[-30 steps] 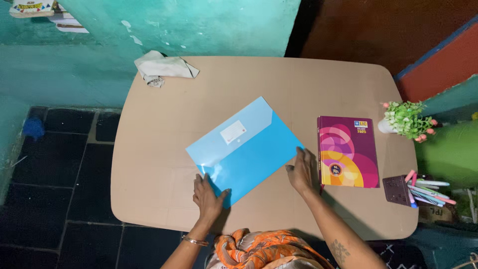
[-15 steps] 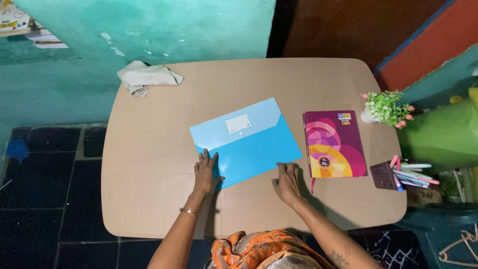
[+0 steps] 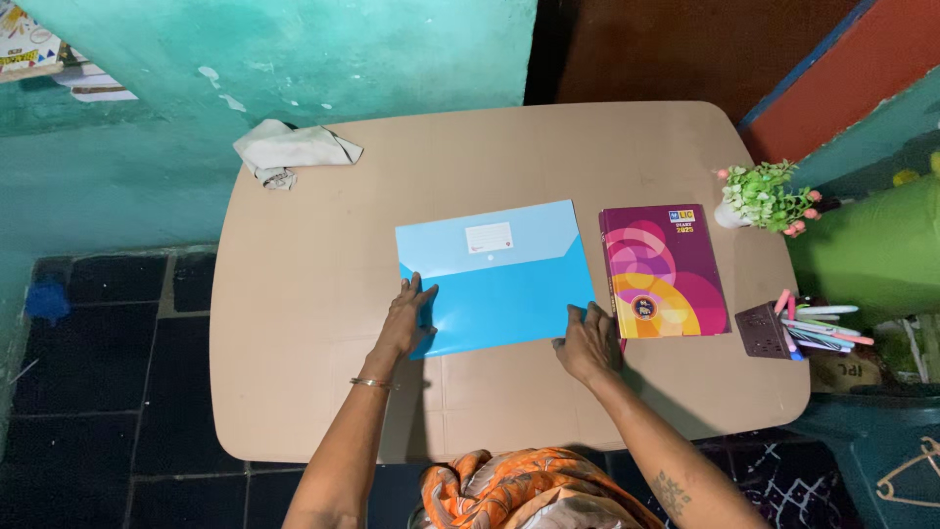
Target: The person wipes a table with a cloth, then retrieves a pen holder, a small potted plant, a diary, a blue folder, and several documents from a wall shelf. They place these items on the table and arrange them.
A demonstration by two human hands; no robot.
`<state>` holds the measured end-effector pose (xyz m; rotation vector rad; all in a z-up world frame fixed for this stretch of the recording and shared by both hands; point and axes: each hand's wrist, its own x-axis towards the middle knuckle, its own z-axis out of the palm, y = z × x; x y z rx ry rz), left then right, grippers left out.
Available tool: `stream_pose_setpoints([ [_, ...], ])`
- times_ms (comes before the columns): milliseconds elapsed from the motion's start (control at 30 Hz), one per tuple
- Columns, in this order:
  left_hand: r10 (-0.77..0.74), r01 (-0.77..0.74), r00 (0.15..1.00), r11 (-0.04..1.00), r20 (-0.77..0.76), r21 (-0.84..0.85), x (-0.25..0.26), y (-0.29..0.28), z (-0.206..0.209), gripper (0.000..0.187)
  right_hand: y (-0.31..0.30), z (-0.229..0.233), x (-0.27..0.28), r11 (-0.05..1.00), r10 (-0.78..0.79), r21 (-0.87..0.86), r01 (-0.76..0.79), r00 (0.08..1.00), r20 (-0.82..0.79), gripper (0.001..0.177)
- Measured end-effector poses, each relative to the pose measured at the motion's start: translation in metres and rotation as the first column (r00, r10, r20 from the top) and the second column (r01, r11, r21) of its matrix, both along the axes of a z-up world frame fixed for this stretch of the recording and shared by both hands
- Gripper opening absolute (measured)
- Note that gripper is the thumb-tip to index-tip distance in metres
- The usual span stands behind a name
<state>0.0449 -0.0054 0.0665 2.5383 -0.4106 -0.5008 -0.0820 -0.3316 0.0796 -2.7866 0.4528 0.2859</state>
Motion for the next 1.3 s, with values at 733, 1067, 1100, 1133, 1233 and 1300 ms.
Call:
stream_pose_setpoints([
  [733,-0.051,0.052,0.999,0.997,-0.015,0.062,0.015,-0.007,-0.001,0.097,-0.028,-0.058,-0.021,0.973,-0.16,0.189,0.132,0.977,0.139,0.067],
  [1067,-0.061,0.064,0.998,0.992,-0.032,0.108,0.016,-0.012,-0.003,0.101,-0.026,-0.052,-0.031,0.987,-0.072,0.146,0.071,0.997,-0.002,0.083],
  [1100,-0.059,0.062,0.998,0.992,-0.028,0.107,0.016,-0.011,-0.004,0.101,-0.029,-0.054,-0.03,0.986,-0.059,0.154,0.06,0.998,-0.015,0.086],
  [1133,-0.057,0.06,0.998,0.992,-0.029,0.112,0.017,-0.011,-0.005,0.101,-0.031,-0.058,-0.029,0.986,-0.046,0.162,0.049,0.999,-0.026,0.088],
  [1233,-0.054,0.056,0.998,0.991,-0.021,0.119,0.016,-0.01,-0.011,0.101,-0.038,-0.067,-0.032,0.97,-0.034,0.24,0.047,0.998,-0.057,0.092],
  [1300,-0.055,0.055,0.998,0.992,0.002,0.114,0.015,-0.009,-0.016,0.1,-0.041,-0.074,-0.033,0.967,-0.013,0.254,0.028,0.998,-0.061,0.094],
])
